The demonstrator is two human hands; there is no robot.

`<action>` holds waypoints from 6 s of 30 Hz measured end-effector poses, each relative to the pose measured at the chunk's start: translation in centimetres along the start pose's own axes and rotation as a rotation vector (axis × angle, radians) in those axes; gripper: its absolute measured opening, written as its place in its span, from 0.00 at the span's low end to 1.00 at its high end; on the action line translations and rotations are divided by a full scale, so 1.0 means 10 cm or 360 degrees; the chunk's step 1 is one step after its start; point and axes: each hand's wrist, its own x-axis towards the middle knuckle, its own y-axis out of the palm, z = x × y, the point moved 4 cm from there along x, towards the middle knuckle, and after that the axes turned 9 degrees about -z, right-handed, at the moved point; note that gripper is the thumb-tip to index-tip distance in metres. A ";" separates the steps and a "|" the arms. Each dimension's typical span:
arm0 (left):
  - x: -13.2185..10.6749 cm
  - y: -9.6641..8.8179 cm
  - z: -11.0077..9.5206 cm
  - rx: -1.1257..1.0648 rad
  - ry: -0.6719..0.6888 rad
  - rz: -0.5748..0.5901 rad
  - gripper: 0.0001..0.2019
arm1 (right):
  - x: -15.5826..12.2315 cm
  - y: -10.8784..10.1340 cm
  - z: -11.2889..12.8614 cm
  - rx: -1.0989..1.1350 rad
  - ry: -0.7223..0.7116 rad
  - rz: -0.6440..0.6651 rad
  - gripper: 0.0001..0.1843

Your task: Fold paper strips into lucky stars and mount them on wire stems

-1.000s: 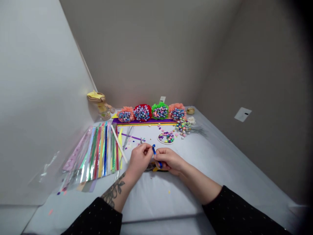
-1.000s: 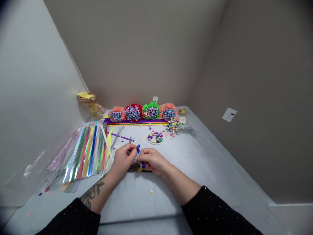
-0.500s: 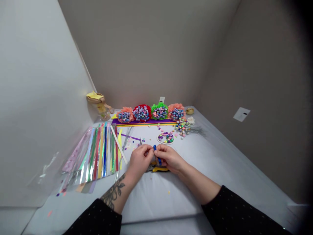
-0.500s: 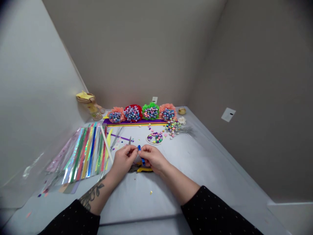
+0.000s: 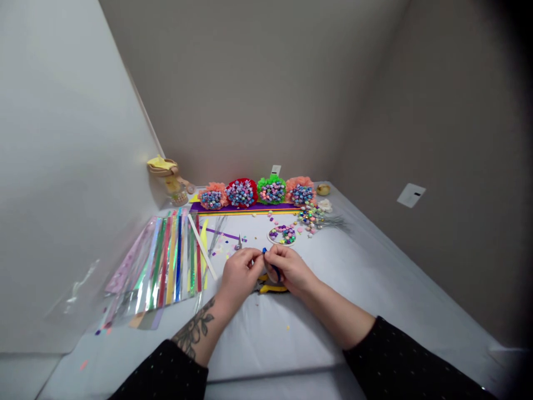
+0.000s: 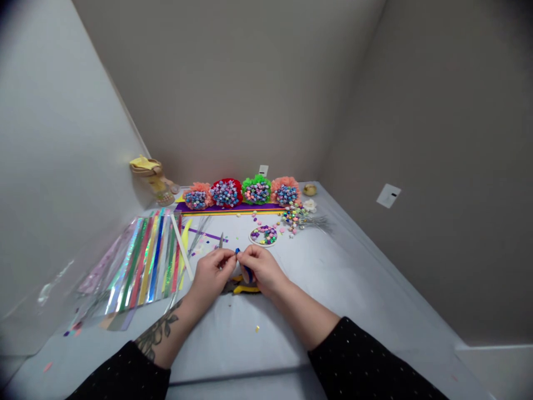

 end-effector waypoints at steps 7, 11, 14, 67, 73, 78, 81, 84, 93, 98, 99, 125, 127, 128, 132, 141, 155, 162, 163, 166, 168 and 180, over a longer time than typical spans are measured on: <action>0.01 0.02 0.01 -0.0236 -0.0277 0.0020 0.08 | 0.01 -0.01 0.02 0.0000 -0.0099 -0.0028 0.19; 0.02 0.03 0.01 -0.0312 -0.0394 0.0021 0.08 | 0.01 -0.01 0.02 0.0019 -0.0077 -0.0026 0.18; 0.02 0.03 0.00 -0.0315 -0.0368 0.0032 0.08 | 0.01 0.00 0.02 0.0039 -0.0047 -0.0021 0.18; 0.00 0.02 0.00 -0.0191 -0.0251 -0.0064 0.07 | -0.02 0.00 0.00 0.0012 0.0040 -0.0082 0.15; 0.00 0.02 -0.01 -0.0122 -0.0154 -0.0042 0.07 | -0.02 0.02 0.01 0.0065 0.0020 -0.0064 0.14; 0.00 0.02 -0.01 -0.0065 -0.0102 -0.0080 0.07 | -0.02 0.04 0.01 0.0079 0.0024 -0.0072 0.14; 0.00 0.01 -0.03 -0.0039 -0.0049 -0.0071 0.07 | -0.03 0.04 0.00 0.0053 0.0023 -0.0078 0.14; 0.00 0.01 -0.04 -0.0062 -0.0060 -0.0060 0.07 | -0.02 0.03 0.00 0.0039 -0.0009 -0.0091 0.15; 0.00 0.03 -0.01 -0.0385 -0.0440 -0.0005 0.07 | 0.00 0.02 0.00 0.0081 -0.0042 -0.0084 0.15; 0.01 0.03 0.04 -0.0420 -0.0587 -0.0041 0.06 | -0.01 0.02 -0.02 0.0019 -0.0024 -0.0104 0.17; 0.01 0.04 0.04 -0.0424 -0.0599 -0.0037 0.05 | -0.01 0.01 -0.02 0.0001 -0.0028 -0.0117 0.17; 0.01 0.15 0.22 -0.0669 -0.0901 0.0018 0.06 | -0.01 -0.02 0.06 -0.0142 -0.0185 -0.0228 0.13; 0.01 0.16 0.19 -0.0677 -0.0901 0.0034 0.06 | -0.01 -0.02 0.06 -0.0267 -0.0232 -0.0249 0.12; 0.00 0.15 0.18 -0.0678 -0.0902 0.0043 0.06 | 0.00 -0.02 0.06 -0.0322 -0.0251 -0.0262 0.11; 0.01 0.14 0.14 -0.0663 -0.0909 0.0071 0.07 | 0.01 -0.05 0.04 -0.0421 -0.0270 -0.0305 0.09; 0.02 0.14 0.18 -0.0551 -0.0830 0.0073 0.08 | 0.01 -0.05 0.03 -0.0269 -0.0141 -0.0296 0.13; 0.01 0.09 0.07 -0.0493 -0.0696 -0.0019 0.07 | 0.03 -0.04 -0.04 0.0004 -0.0146 -0.0298 0.18; -0.02 0.18 0.07 -0.0708 -0.0757 0.0147 0.08 | 0.01 -0.05 0.08 -0.0116 -0.0449 -0.0363 0.13; -0.02 0.19 0.07 -0.0743 -0.0771 0.0179 0.08 | 0.00 -0.05 0.11 -0.0123 -0.0514 -0.0360 0.13; -0.03 0.21 0.07 -0.0800 -0.0791 0.0240 0.08 | -0.02 -0.04 0.13 -0.0174 -0.0517 -0.0301 0.08; -0.04 0.21 0.07 -0.0792 -0.0789 0.0260 0.09 | -0.01 -0.06 0.11 -0.0220 -0.0432 -0.0304 0.05; -0.08 0.22 0.15 -0.0658 -0.0857 0.0482 0.06 | 0.16 -0.67 0.55 0.0284 -0.0795 -0.0808 0.20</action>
